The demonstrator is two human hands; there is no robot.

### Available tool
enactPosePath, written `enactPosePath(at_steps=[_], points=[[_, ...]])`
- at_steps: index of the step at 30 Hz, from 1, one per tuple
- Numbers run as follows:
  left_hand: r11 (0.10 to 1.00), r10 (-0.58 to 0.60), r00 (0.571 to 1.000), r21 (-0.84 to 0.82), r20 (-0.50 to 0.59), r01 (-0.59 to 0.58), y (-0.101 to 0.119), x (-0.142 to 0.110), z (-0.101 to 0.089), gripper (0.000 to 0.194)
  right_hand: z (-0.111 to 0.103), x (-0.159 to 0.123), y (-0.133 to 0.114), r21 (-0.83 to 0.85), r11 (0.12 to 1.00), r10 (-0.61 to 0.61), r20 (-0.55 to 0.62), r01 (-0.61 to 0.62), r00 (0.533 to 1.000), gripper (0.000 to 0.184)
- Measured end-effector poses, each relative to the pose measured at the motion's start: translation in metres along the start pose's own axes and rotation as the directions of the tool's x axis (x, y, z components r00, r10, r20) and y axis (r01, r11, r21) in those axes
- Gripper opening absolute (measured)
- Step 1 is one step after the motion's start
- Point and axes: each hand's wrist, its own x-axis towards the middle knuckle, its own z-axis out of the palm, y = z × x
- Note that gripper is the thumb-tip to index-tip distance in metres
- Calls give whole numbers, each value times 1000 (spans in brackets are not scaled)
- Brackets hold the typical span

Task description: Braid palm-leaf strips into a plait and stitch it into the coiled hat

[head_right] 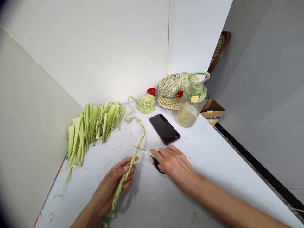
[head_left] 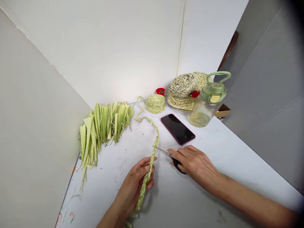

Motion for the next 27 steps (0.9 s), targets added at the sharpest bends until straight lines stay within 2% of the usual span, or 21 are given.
enactPosePath(at_steps=[3, 6, 12, 19, 23, 27], points=[[996, 13, 1000, -91, -1, -13, 2, 0, -1, 22, -1, -2, -1, 71, 997, 36, 4, -36, 999, 47], [985, 4, 1000, -172, 28, 1, 2, -2, 1, 19, -2, -1, -8, 138, 990, 33, 46, -39, 998, 52], [973, -23, 998, -227, 55, 35, 0, -4, 2, 15, -6, 4, -17, 147, 989, -40, 166, 15, 985, 36], [984, 4, 998, -178, 70, 9, 0, -2, 1, 12, -10, 4, -16, 217, 976, -32, 246, -23, 969, 24], [995, 23, 996, -94, 84, -15, -2, -3, 2, 11, -9, 3, -17, 183, 983, -35, 209, -4, 977, 26], [998, 24, 998, -55, 58, -20, -3, -3, 3, 9, -9, 2, -16, 158, 987, -40, 189, 9, 981, 16]])
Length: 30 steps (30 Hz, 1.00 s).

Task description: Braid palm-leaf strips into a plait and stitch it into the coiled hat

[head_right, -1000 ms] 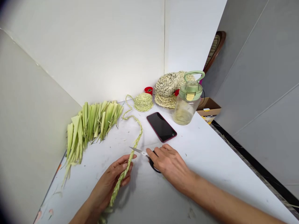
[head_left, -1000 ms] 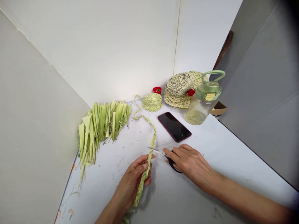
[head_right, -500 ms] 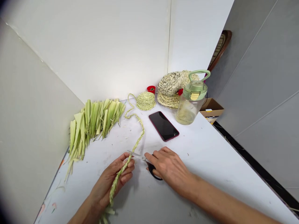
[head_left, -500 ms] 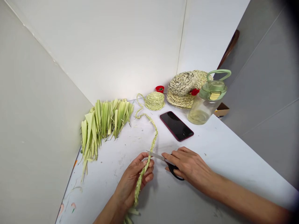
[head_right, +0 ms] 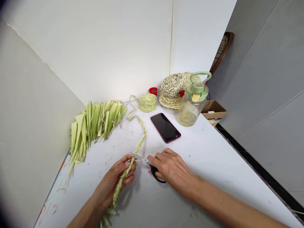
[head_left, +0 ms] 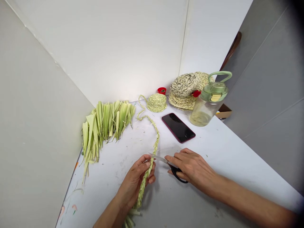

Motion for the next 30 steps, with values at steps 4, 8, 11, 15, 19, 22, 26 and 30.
enactPosePath(at_steps=[4, 8, 11, 15, 19, 22, 26, 30], points=[[1000, -5, 999, 25, -40, 6, 1, 1, 1, 16, -1, -1, 5, 13, 999, 39, -14, -39, 999, 10], [999, 3, 999, 34, -41, -2, 2, 1, 0, 23, -1, -2, 10, 27, 996, 84, -74, -82, 994, 24], [999, 3, 1000, 34, -13, -2, 2, 2, -1, 23, 2, -2, 11, 20, 995, 102, -85, -100, 991, 39], [999, -37, 998, 2, 46, 37, 1, 0, -1, 18, 6, -1, 10, 31, 993, 112, -83, -110, 990, 45], [996, -88, 990, -16, 106, 90, 1, -1, 0, 19, 7, 0, 10, 28, 996, 88, -74, -86, 993, 33], [993, -111, 985, -32, 130, 116, 3, -2, 0, 20, 4, -1, 11, 57, 995, 82, -60, -79, 995, 21], [986, -136, 981, -72, 140, 147, 7, -3, -1, 17, 2, -1, 12, 126, 982, 152, -107, -138, 983, 33], [991, -128, 985, -31, 118, 133, 5, -4, 1, 16, 2, 0, 9, 82, 993, 89, -124, -79, 988, 49]])
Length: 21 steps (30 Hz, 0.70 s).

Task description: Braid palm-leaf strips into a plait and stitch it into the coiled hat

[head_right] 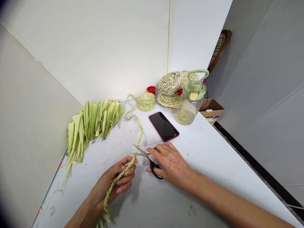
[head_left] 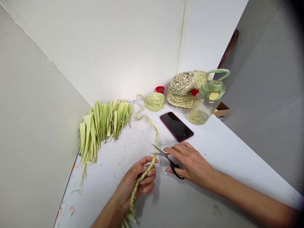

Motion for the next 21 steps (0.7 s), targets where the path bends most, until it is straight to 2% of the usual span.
enactPosePath(at_steps=[4, 7, 12, 17, 21], points=[[969, 154, 980, 211, -124, -126, -9, 2, 3, 17, -2, 0, -2, -174, 983, -62, 24, 66, 998, 44], [934, 226, 958, 318, -178, -161, -13, 4, 5, 19, -3, 0, 0, -256, 964, -60, 38, 67, 998, 38], [883, 258, 949, 442, -182, -155, -13, 6, 3, 23, -2, -3, 2, -211, 977, -23, 41, 31, 999, 36], [790, 337, 918, 593, -210, -154, -14, 6, 1, 27, -2, -3, 0, -152, 988, -3, 57, 11, 998, 38], [717, 349, 912, 688, -216, -112, -14, 6, -1, 26, -6, -1, 0, -100, 995, 42, 129, -30, 991, 37]])
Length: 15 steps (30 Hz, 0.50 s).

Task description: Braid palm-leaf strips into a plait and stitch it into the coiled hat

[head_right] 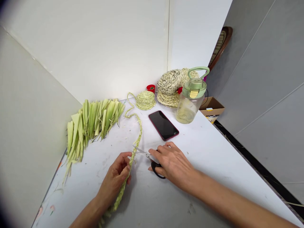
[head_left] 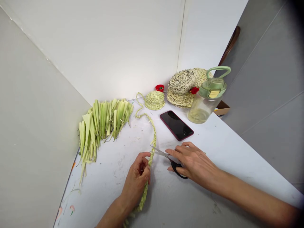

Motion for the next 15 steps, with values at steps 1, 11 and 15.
enactPosePath(at_steps=[1, 11, 15], points=[[1000, -6, 1000, 9, 3, 6, 0, 0, 0, 26, -1, 0, 0, 11, 1000, 10, 22, -10, 1000, 37], [1000, 0, 1000, 8, 20, -1, -4, 2, -2, 22, 7, -2, 5, -126, 989, -85, -37, 80, 996, 15], [966, -41, 990, -248, 137, 74, -3, 1, -7, 15, 7, -2, 0, -59, 990, -127, 25, 128, 992, 21]])
